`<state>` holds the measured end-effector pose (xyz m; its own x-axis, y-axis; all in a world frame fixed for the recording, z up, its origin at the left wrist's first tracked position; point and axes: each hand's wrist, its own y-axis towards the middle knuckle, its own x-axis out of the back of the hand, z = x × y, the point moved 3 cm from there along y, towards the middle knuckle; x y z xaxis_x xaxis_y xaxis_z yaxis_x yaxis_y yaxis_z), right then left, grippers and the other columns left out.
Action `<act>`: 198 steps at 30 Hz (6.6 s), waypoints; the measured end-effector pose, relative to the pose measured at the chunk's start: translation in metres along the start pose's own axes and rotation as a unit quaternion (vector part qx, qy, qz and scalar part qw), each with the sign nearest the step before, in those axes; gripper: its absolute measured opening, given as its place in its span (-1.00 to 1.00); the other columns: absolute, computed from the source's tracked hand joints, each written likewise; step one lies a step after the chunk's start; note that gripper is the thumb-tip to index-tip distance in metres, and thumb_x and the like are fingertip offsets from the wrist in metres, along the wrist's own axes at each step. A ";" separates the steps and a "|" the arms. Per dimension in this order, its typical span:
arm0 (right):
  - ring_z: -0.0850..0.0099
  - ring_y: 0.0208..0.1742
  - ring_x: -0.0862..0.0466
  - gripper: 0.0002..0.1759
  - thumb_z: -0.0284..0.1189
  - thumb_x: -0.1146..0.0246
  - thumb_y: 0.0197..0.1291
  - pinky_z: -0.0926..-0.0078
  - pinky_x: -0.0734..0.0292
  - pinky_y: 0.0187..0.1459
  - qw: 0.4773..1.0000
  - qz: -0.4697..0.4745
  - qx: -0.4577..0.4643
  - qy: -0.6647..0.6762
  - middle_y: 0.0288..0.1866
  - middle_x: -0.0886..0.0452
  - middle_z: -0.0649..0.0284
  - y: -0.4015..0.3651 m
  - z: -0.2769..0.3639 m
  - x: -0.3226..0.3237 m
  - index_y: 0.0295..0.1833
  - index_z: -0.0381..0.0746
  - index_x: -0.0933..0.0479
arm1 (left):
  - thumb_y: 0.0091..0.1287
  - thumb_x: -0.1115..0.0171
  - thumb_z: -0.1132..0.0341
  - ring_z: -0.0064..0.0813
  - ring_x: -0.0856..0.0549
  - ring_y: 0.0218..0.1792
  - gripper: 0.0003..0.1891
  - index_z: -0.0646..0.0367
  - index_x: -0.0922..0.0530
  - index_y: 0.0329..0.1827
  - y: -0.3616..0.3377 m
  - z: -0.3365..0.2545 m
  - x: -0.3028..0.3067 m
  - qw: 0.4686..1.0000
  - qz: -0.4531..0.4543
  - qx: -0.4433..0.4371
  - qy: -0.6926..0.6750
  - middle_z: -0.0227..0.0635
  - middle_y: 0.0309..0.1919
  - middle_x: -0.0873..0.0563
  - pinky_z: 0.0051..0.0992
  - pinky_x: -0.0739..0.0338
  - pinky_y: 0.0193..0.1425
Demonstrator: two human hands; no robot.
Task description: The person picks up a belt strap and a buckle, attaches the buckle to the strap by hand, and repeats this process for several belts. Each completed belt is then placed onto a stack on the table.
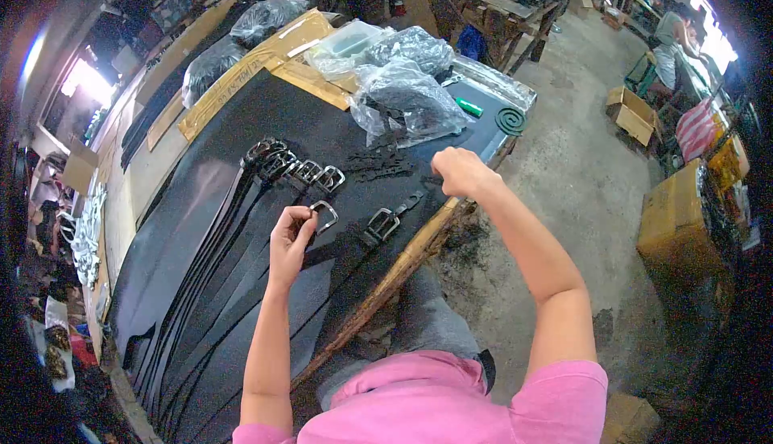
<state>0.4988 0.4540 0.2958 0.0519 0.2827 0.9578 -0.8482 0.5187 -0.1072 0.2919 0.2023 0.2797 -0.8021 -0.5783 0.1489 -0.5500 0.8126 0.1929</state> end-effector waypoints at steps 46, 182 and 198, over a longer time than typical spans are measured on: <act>0.59 -0.36 -0.40 -0.66 -0.56 -0.22 0.06 0.53 -0.32 -0.30 0.839 0.145 0.205 0.483 -0.41 -0.46 0.40 -0.048 0.125 -0.001 0.01 -0.25 -0.56 | 0.18 -0.34 0.51 -0.72 -0.56 -0.23 -0.48 0.25 -0.41 0.22 -0.035 -0.061 -0.015 0.971 0.161 0.121 -0.126 -0.46 -0.35 -0.57 -0.67 -0.46 -0.08; 0.14 -0.24 -0.54 -0.85 -0.63 -0.15 0.10 0.24 -0.40 -0.14 0.860 -0.425 0.110 0.259 -0.39 -0.51 0.16 0.007 0.091 -0.107 -0.22 -0.23 -0.38 | 0.34 -0.17 0.04 -0.14 -0.22 0.44 -0.44 -0.02 -0.38 0.38 -0.091 0.029 -0.022 0.849 0.075 -0.076 0.517 -0.18 0.36 -0.33 0.03 -0.02 0.47; 0.18 -0.11 -0.47 -0.78 -0.71 -0.07 -0.02 0.32 -0.36 -0.02 0.889 -0.364 0.102 0.258 -0.21 -0.45 0.14 0.000 0.096 -0.104 -0.18 -0.33 -0.39 | 0.19 -0.30 0.41 -0.03 -0.27 0.35 -0.49 0.16 -0.49 0.26 -0.090 0.026 -0.020 0.897 0.071 -0.083 0.427 -0.05 0.31 -0.32 -0.12 -0.19 0.40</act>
<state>0.4431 0.3474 0.2220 0.8168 0.2918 0.4976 -0.5659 0.5732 0.5926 0.3513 0.1431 0.2343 -0.3507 -0.3727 0.8592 -0.3570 0.9014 0.2453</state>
